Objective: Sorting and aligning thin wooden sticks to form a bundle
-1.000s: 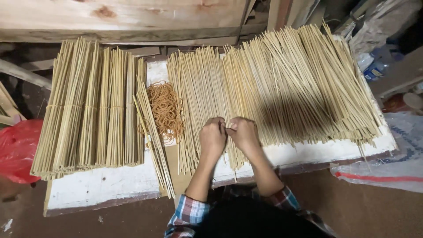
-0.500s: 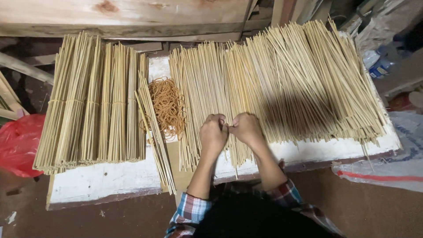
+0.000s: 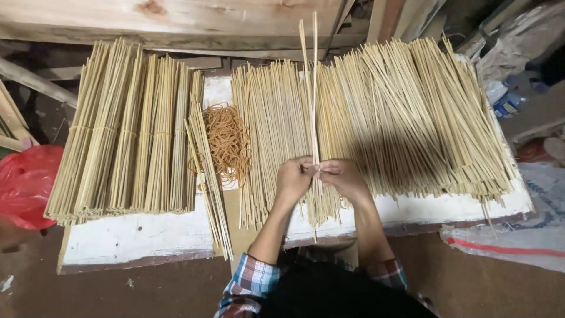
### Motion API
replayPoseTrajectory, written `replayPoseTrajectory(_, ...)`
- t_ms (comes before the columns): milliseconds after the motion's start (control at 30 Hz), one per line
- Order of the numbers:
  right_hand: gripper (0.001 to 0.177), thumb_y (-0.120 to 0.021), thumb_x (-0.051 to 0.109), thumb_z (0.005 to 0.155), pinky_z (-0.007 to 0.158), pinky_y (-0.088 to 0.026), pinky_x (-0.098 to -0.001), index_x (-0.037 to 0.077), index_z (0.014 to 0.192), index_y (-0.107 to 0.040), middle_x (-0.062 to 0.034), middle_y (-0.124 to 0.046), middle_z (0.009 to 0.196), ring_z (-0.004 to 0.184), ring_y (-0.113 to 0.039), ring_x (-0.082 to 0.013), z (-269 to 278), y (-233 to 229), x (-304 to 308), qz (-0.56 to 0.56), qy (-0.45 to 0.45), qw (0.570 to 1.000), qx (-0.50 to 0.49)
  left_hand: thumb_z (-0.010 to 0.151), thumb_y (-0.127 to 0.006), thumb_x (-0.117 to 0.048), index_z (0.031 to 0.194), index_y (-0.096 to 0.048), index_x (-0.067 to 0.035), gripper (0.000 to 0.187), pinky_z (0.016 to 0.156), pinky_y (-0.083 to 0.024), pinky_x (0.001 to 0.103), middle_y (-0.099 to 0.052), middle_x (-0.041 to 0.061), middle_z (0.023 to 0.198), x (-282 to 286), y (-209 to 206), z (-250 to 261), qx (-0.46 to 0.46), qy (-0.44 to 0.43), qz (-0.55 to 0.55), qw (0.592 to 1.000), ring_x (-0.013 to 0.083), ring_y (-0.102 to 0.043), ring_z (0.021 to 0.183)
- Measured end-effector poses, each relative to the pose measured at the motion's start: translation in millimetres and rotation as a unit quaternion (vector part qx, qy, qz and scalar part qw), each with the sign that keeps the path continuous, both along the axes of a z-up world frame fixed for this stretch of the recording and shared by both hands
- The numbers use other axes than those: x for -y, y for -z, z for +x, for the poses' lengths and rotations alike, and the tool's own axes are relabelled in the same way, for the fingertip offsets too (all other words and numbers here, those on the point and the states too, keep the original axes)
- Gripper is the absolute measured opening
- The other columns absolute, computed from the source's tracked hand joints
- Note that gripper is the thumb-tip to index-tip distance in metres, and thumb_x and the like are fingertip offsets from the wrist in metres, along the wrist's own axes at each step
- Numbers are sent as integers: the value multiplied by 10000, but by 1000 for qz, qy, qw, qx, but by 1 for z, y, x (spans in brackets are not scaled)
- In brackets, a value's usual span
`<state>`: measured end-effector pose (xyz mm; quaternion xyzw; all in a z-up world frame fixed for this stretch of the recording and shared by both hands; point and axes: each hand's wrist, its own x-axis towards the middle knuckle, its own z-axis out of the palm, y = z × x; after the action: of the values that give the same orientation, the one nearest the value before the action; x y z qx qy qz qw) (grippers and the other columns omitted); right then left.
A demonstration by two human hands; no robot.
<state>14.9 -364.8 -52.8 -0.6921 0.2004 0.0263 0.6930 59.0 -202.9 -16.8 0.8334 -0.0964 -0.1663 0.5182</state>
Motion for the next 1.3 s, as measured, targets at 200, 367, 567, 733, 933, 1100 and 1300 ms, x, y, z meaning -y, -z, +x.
replayPoseTrajectory(200,382,-797,69,826,727,-650,-338,-66,1169,-694,-173,-751,988,817,-730,-197,-9,-21,0,18,16,1000,11,839,-732,-122,1009,-810,-156,190,715,-553,311,-765,79,729,2,7,2,-27,-27,-71,997,185,-724,686)
replayPoseTrajectory(367,358,-784,74,836,722,-653,-366,-57,1161,-709,-211,-750,982,795,-739,-237,-8,-22,2,-24,25,999,-2,844,-702,-30,1149,-755,-26,309,719,-585,323,-789,139,887,5,7,9,-32,-24,-105,994,220,-752,732)
replayPoseTrajectory(567,204,-778,255,811,621,-619,-294,215,1007,-817,-7,-764,734,657,-755,-147,-2,-5,8,-263,56,962,-56,789,-754,-57,1112,-751,-28,324,647,-600,331,-785,157,942,10,24,16,-44,-37,-100,993,218,-756,711)
replayPoseTrajectory(733,298,-847,553,677,781,-576,-324,365,903,-803,107,-770,775,823,-763,-199,2,-22,13,-397,33,910,-114,802,-744,-75,1101,-733,-19,304,649,-588,328,-788,147,931,2,15,8,-55,-40,-105,992,215,-752,699)
replayPoseTrajectory(933,215,-741,281,888,763,-569,-428,150,1053,-780,-98,-771,928,901,-741,-313,-12,-26,17,-320,74,943,-50,860,-706,2,1176,-690,39,318,602,-611,266,-745,214,954,-24,-5,-4,-89,-34,-241,966,168,-680,721)
replayPoseTrajectory(1100,125,-782,88,845,608,-579,-383,18,899,-694,-133,-650,745,686,-697,-254,-22,-91,-43,-115,73,989,57,867,-740,-45,1190,-730,-6,325,622,-593,311,-765,186,891,-73,-22,-21,-20,-74,-155,985,183,-673,720)
replayPoseTrajectory(1300,329,-701,-30,861,623,-640,-291,-83,1184,-662,-227,-743,974,628,-665,-160,-17,-35,-153,-17,-182,983,16,875,-743,-99,1172,-757,-15,309,847,-573,473,-776,216,978,-149,-35,-41,-6,-176,37,984,406,-729,952)
